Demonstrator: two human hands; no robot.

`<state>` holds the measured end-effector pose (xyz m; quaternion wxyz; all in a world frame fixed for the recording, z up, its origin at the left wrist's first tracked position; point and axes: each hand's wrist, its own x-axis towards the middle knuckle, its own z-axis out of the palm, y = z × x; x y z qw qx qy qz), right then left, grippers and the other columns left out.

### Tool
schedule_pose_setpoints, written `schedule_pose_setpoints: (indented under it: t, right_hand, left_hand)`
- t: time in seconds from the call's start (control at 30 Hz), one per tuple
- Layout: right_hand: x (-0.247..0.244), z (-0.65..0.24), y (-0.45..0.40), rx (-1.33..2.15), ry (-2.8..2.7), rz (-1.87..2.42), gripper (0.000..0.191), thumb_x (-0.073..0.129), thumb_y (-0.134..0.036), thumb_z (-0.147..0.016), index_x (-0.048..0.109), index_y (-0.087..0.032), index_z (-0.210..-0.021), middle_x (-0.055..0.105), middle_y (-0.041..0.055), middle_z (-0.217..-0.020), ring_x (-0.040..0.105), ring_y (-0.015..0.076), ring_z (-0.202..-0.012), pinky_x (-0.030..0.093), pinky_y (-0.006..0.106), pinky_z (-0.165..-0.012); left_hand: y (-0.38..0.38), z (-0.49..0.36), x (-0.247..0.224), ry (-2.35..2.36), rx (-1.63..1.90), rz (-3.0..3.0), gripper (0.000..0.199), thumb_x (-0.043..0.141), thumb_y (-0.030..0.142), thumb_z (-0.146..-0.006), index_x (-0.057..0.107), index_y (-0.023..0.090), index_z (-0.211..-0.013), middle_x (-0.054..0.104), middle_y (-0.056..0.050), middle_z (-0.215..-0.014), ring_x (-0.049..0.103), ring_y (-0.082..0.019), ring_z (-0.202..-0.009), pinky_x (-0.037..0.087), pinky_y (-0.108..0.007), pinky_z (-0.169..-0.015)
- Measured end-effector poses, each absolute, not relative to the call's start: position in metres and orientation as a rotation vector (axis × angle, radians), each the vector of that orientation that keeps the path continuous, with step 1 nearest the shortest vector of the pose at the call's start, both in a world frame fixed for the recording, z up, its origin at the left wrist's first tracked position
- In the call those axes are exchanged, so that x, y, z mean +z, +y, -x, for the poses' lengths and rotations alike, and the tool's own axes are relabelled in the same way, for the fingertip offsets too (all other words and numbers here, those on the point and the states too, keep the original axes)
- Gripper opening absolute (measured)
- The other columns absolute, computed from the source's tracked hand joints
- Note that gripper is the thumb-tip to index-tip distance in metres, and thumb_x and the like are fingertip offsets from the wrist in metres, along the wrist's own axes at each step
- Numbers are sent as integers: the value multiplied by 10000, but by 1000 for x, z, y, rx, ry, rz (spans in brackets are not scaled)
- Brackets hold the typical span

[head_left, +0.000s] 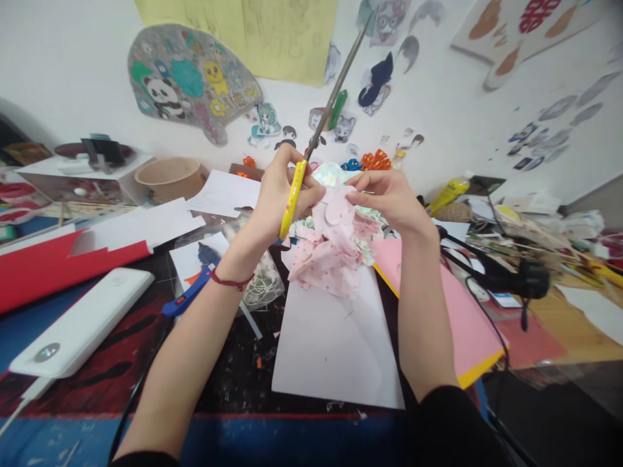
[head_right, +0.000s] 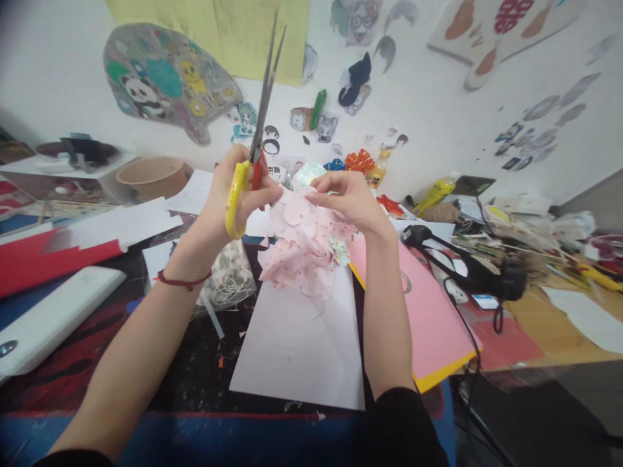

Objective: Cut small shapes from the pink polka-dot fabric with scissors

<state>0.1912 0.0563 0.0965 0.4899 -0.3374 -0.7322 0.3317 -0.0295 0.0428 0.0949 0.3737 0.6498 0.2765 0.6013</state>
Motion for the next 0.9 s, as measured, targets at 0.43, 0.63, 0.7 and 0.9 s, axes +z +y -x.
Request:
schedule_pose_setpoints:
  t: [0.43,0.63,0.7,0.9]
  right_hand:
    - [93,-183,61,1188,-1686,1037,653,883,-476,-667,686,-264,-1252,510,-70,-595,502,118,-561,428,260,-537]
    - [88,-174,66,1042,-1624,879,825,953,-474,-522,639,-277,-1260,704,0,-858,676,208,-769,560,368,-714]
    - [88,-176,67,981,-1616,855,827,957,-496,-504,636,-282,-1235,729,29,-991,700,230,-865,571,379,-751]
    - [89,-184,68,793,-1662,871,874,914,-634,-514,603,-294,-1258,721,44,-1077,707,246,-927,560,358,-725]
  left_hand:
    - [41,32,92,667,1519,-1658,426,802,119,-665,435,236,-845,610,32,-627,538,-125,-537,425,-286,-540]
    - [41,33,94,698,1515,-1695,408,780,121,-698,413,241,-832,592,53,-599,536,-115,-504,391,-257,-486]
    - [41,32,96,716,1519,-1679,398,784,158,-738,406,237,-832,592,41,-615,569,-126,-503,367,-249,-464]
    - [45,35,94,706,1510,-1654,406,805,315,-784,409,231,-817,595,25,-658,618,-141,-535,386,-248,-450]
